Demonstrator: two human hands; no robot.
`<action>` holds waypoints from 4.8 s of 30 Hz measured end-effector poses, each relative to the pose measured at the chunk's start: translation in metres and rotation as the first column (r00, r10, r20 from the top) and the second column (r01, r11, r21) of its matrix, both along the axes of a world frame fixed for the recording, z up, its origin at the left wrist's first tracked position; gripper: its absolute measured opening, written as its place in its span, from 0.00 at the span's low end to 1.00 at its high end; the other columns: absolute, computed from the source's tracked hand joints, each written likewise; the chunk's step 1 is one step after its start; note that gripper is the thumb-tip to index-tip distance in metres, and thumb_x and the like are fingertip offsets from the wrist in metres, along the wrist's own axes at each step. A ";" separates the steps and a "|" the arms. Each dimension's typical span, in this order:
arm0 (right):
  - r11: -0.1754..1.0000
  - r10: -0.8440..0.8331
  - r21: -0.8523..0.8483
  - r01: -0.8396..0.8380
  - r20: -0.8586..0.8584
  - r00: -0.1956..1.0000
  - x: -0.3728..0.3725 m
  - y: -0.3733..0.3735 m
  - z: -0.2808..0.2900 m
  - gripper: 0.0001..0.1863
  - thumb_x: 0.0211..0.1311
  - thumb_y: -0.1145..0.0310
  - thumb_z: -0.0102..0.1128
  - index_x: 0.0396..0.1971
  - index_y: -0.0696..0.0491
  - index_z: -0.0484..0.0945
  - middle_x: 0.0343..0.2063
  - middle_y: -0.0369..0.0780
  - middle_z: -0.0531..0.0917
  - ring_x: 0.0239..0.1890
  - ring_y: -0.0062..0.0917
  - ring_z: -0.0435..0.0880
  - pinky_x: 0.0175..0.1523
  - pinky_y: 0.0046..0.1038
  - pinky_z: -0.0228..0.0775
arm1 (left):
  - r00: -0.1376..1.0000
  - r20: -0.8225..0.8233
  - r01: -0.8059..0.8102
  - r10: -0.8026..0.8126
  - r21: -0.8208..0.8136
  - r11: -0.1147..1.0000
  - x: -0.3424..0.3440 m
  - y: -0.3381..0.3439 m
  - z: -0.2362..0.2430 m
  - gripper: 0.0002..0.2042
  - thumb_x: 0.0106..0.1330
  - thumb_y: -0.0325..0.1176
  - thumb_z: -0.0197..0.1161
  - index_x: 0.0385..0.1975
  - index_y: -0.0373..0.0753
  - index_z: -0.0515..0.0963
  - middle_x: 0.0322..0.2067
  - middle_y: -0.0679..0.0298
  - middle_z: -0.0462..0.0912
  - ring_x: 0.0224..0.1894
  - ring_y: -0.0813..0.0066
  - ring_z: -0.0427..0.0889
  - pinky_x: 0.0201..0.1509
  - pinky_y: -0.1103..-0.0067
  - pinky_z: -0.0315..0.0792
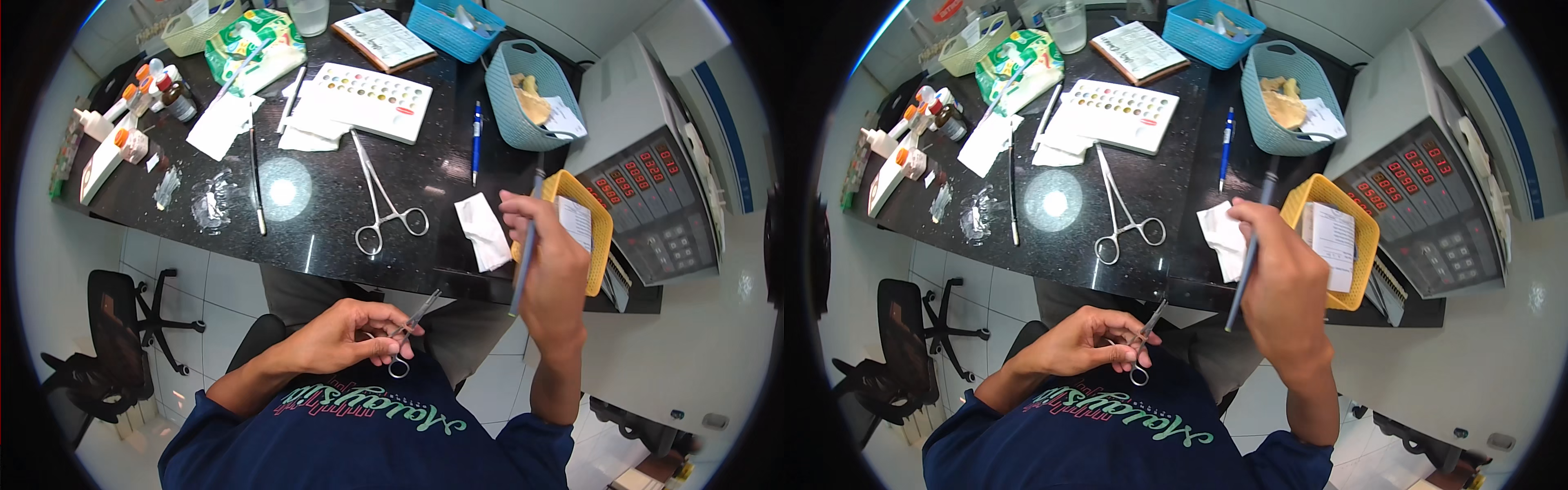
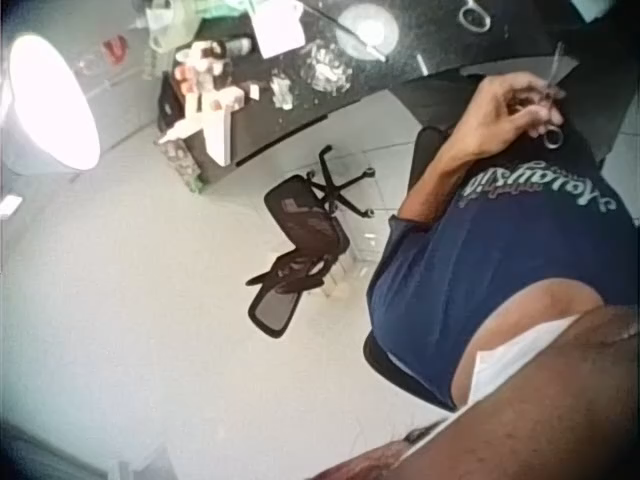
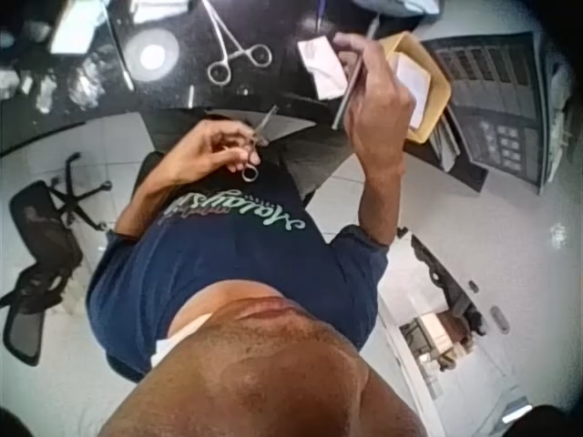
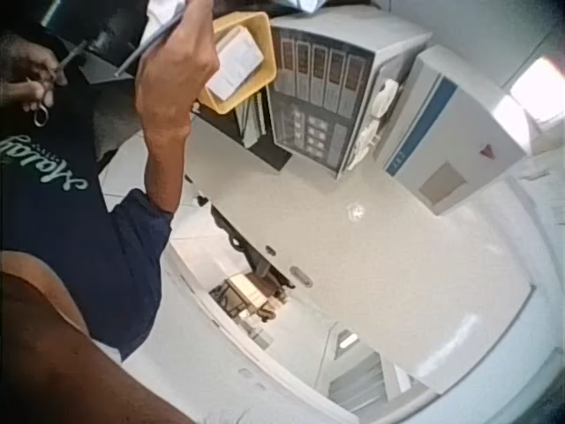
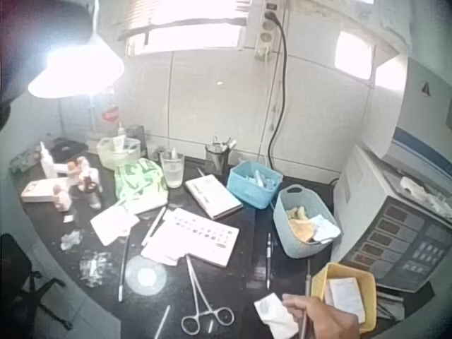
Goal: The dental technician applies stains and glaze to a dental crown using a fine brush and checks it against a shade guide.
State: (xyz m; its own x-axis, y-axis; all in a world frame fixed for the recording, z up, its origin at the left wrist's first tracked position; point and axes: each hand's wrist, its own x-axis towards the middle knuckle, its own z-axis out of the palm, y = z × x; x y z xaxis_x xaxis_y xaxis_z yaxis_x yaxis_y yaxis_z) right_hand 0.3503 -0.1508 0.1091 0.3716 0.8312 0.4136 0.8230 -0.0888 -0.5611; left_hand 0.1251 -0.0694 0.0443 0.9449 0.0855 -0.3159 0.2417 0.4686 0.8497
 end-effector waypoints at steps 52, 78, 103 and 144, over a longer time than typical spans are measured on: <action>0.938 0.261 0.169 -0.301 -0.919 0.297 -0.013 -0.150 -0.104 0.20 0.47 0.74 0.68 0.43 0.57 0.79 0.27 0.38 0.81 0.28 0.20 0.81 0.34 0.19 0.71 | 0.856 0.148 -0.114 -0.496 0.988 0.100 0.220 0.010 0.110 0.15 0.54 0.24 0.61 0.43 0.37 0.77 0.38 0.58 0.81 0.32 0.64 0.82 0.35 0.70 0.76; 0.997 0.020 -0.005 -0.080 -0.954 0.301 0.010 -0.165 -0.141 0.19 0.49 0.79 0.61 0.45 0.58 0.77 0.30 0.37 0.80 0.29 0.15 0.80 0.35 0.16 0.72 | 0.759 -0.090 -0.310 -0.645 0.821 -0.479 0.232 0.015 0.106 0.06 0.40 0.27 0.65 0.21 0.39 0.77 0.25 0.68 0.74 0.33 0.73 0.76 0.24 0.81 0.74; 1.000 0.002 0.008 0.014 -0.928 0.373 0.005 -0.171 -0.144 0.18 0.50 0.81 0.60 0.45 0.62 0.77 0.31 0.39 0.80 0.30 0.18 0.82 0.36 0.16 0.73 | 0.919 -0.161 -0.018 -0.360 0.894 -0.448 0.272 0.005 0.064 0.07 0.54 0.28 0.63 0.32 0.36 0.82 0.32 0.59 0.83 0.31 0.66 0.80 0.48 0.73 0.66; 0.937 0.338 0.171 -0.304 -0.661 0.670 -0.037 -0.085 -0.008 0.17 0.38 0.71 0.74 0.31 0.59 0.80 0.14 0.33 0.78 0.14 0.11 0.74 0.19 0.13 0.65 | 0.883 0.218 -0.414 0.415 -0.052 0.909 0.067 0.013 0.093 0.09 0.58 0.21 0.61 0.39 0.31 0.75 0.35 0.54 0.81 0.36 0.69 0.83 0.39 0.79 0.81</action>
